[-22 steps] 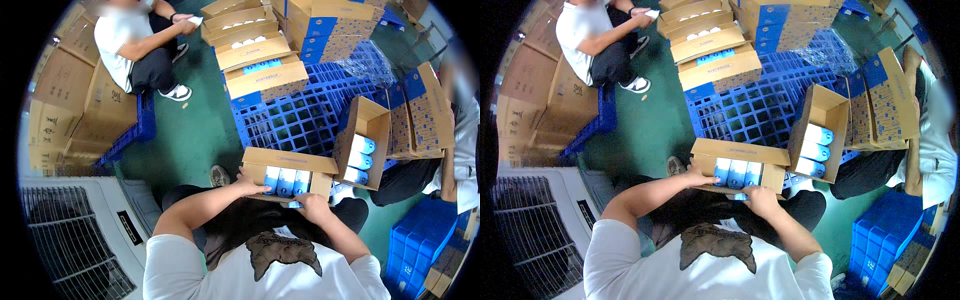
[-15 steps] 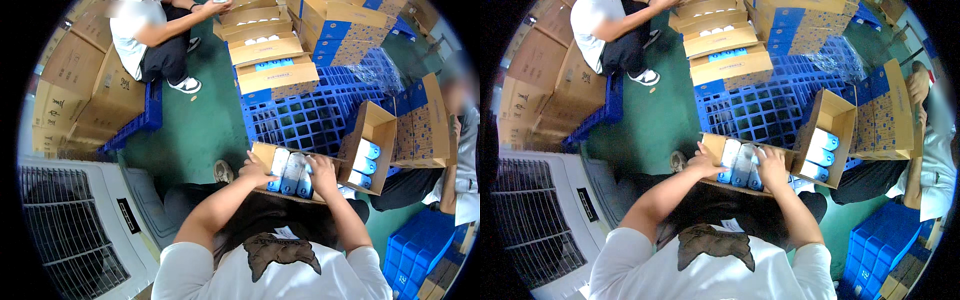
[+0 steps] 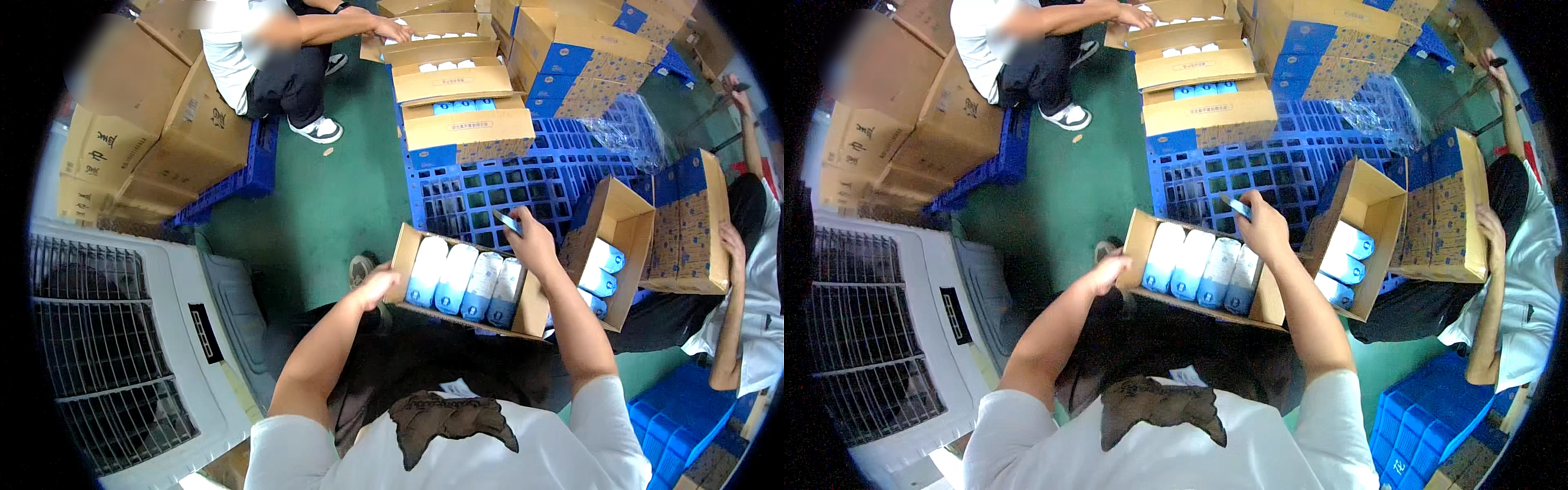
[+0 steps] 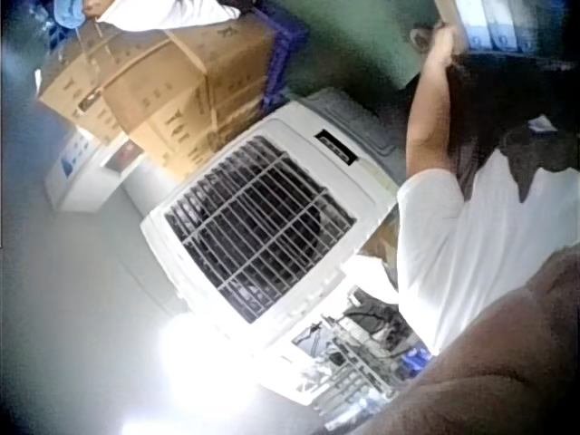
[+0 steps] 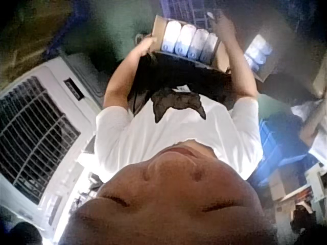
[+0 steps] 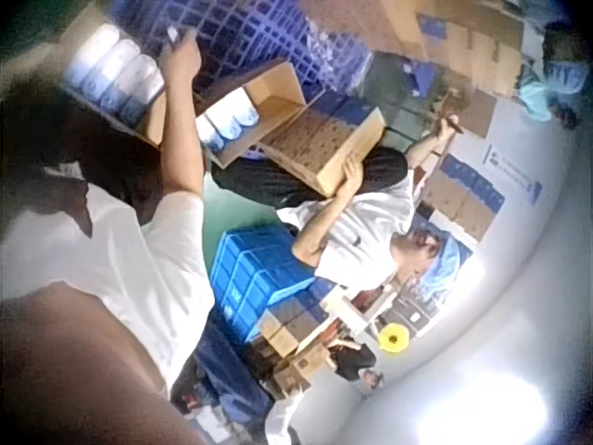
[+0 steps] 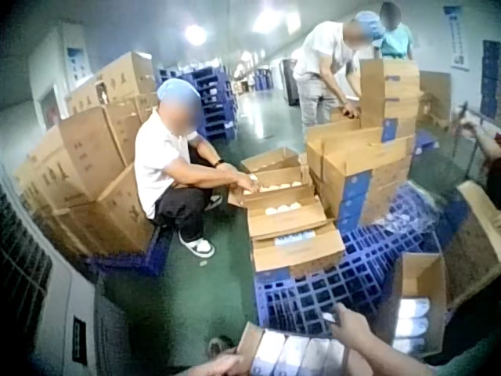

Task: The person places small white and blue packages into a cardboard box and moves the filled box to a stack on a pallet.

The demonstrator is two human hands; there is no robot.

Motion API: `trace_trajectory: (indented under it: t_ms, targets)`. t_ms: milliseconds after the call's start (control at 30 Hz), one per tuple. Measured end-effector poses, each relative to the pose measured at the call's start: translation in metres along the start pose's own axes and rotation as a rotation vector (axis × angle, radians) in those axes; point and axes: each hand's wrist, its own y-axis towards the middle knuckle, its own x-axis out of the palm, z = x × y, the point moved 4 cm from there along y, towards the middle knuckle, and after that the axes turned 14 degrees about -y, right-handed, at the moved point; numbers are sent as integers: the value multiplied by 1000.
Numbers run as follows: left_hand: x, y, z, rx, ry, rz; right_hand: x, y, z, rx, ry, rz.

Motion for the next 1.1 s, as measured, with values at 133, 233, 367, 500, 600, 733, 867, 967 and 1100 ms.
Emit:
trace_trajectory:
  t_ms: [133, 233, 367, 500, 600, 733, 867, 967, 1100]
  targets:
    - [9, -21, -25, 41, -158, 66, 46, 61, 16, 53, 204, -164]
    - [14, -21, -30, 119, -93, 173, 49, 72, 15, 43, 391, -125]
    - [-6, 5, -56, 240, 167, 258, -8, 19, 8, -19, 542, 28]
    - [8, 5, -41, 334, 340, 206, -50, -70, 97, 248, 496, 535]
    - [18, 6, -38, 265, 253, 79, -63, -144, 147, 486, 772, 659]
    - [14, 9, -24, 47, -17, -57, -64, -207, 99, 566, 790, 525]
    - [-34, 59, -5, 232, -321, 117, -25, -225, 55, 622, 780, 435]
    - [-45, 88, 24, 700, 503, 331, 6, -200, 15, 519, 926, 389]
    - [-67, 108, 19, 91, -179, 80, 28, -124, -86, 318, 984, 85]
